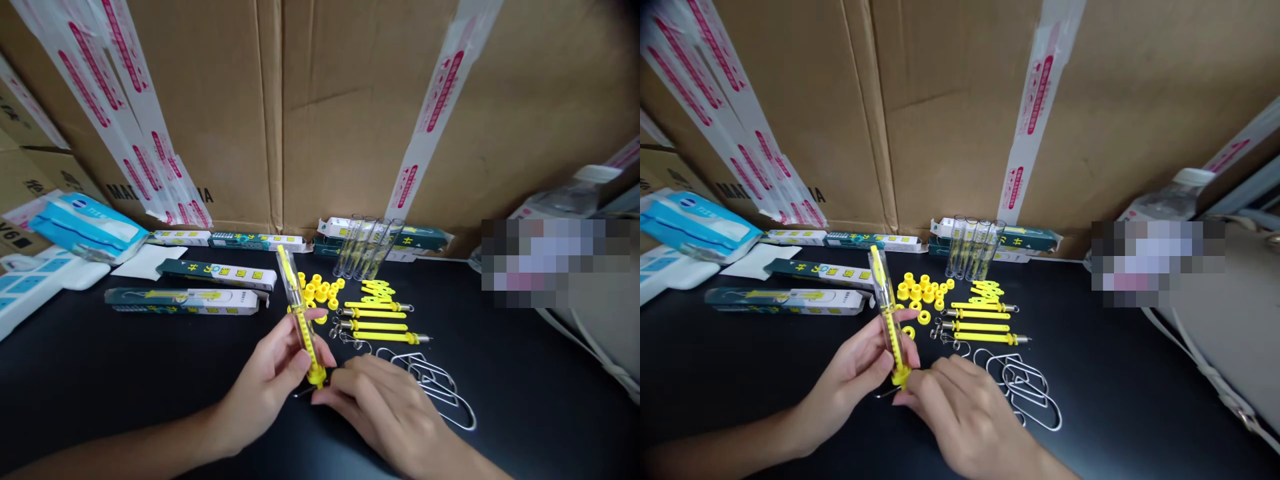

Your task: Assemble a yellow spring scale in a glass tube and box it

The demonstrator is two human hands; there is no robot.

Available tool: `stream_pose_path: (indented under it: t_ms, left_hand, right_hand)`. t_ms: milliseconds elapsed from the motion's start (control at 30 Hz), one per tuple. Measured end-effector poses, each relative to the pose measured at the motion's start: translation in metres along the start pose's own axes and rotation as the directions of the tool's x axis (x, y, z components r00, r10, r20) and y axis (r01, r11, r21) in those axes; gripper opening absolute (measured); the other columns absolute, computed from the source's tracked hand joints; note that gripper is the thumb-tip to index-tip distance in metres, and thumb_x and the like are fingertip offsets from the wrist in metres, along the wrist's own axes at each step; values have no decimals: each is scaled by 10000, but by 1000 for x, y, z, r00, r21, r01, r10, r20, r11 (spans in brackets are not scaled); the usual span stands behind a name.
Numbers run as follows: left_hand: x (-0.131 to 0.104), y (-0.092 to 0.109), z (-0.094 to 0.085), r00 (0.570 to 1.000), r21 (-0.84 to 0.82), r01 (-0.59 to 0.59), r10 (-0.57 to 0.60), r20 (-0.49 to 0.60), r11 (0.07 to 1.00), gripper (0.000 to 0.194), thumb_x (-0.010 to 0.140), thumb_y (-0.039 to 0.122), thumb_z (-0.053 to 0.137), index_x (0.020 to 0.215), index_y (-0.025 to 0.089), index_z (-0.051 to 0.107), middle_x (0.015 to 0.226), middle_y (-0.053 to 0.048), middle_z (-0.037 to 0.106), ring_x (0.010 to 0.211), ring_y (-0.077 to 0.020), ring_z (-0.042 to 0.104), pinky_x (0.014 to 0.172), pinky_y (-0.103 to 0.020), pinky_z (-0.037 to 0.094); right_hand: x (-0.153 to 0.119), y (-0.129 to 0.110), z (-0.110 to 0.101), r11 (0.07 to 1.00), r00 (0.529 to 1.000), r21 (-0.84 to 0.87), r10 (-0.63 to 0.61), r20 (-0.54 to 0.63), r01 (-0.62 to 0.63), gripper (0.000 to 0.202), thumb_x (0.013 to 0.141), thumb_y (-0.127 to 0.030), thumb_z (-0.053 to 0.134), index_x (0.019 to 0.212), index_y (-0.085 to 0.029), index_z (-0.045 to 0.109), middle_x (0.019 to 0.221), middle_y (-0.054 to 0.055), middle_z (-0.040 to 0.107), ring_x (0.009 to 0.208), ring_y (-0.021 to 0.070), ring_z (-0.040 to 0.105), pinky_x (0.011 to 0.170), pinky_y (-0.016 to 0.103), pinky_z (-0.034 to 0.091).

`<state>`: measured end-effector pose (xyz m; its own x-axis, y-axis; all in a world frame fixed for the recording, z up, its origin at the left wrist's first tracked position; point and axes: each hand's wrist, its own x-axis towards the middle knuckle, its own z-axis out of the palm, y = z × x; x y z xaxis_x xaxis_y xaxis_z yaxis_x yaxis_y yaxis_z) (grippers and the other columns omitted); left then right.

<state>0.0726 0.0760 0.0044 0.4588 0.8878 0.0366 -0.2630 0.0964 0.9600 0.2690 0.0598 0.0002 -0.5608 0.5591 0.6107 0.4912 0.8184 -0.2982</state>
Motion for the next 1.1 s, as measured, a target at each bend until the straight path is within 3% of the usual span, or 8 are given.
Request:
stream_pose_path:
  t_ms: [100, 267, 367, 433, 600, 833, 1100]
  left_hand:
    - [0, 0, 1, 995, -23, 31, -28, 94, 999, 438, 971, 449, 649, 1329, 210, 569, 923, -36, 642, 739, -116, 560, 699, -234, 496]
    - [3, -1, 2, 989, -110, 83, -68, 134, 990, 429, 968, 425, 651, 1338, 236, 544, 930, -36, 621, 632, -106, 555, 501, -200, 526]
    - [5, 0, 3, 988, -152, 89, -69, 135, 984, 411, 959, 397, 676, 1310, 221, 557, 917, -30, 632, 671, -117, 603, 619, -256, 583]
    - [6, 1, 2, 991, -158, 89, -71, 117, 983, 418, 948, 396, 696, 1297, 211, 560, 904, -30, 645, 686, -121, 616, 666, -268, 573]
    - [7, 2, 2, 996, -129, 64, -55, 72, 990, 423, 923, 411, 733, 1266, 215, 584, 884, -18, 673, 717, -103, 589, 701, -223, 513]
    - [6, 0, 0, 998, -111, 62, -60, 16, 992, 430, 902, 400, 759, 1271, 235, 613, 921, -11, 707, 902, -142, 658, 860, -242, 510]
    - [6, -1, -1, 998, -116, 56, -56, 0, 992, 437, 916, 402, 744, 1302, 246, 611, 938, -14, 713, 913, -146, 665, 866, -242, 511]
  right_hand:
    - [2, -1, -6, 990, 997, -124, -73, 5, 73, 213, 1009, -166, 591, 803, -202, 633, 630, 21, 681, 505, 160, 598, 490, 311, 440]
    - [1, -2, -9, 953, 990, -272, -143, -16, 133, 246, 987, -163, 631, 748, -202, 583, 584, 12, 665, 461, 155, 553, 460, 339, 373]
    - [0, -2, -6, 967, 993, -252, -63, -100, 36, 164, 978, -251, 682, 882, -201, 559, 637, -6, 676, 485, 140, 591, 493, 313, 412]
    - [-1, 0, -2, 978, 988, -204, 21, -150, -51, 216, 965, -338, 701, 947, -206, 531, 677, -13, 674, 510, 137, 621, 521, 293, 441]
    - [-2, 2, 2, 965, 971, -158, 189, -145, -212, 320, 974, -505, 622, 1061, -212, 527, 756, -1, 679, 613, 162, 685, 604, 279, 512]
    - [1, -1, -1, 991, 994, -80, 103, -36, -105, 314, 999, -369, 634, 1223, -196, 499, 905, 37, 726, 750, 176, 702, 682, 282, 546]
    - [-1, -3, 1, 990, 992, -59, 123, -30, -125, 282, 1010, -228, 619, 1266, -189, 509, 963, 55, 728, 800, 186, 699, 698, 290, 554]
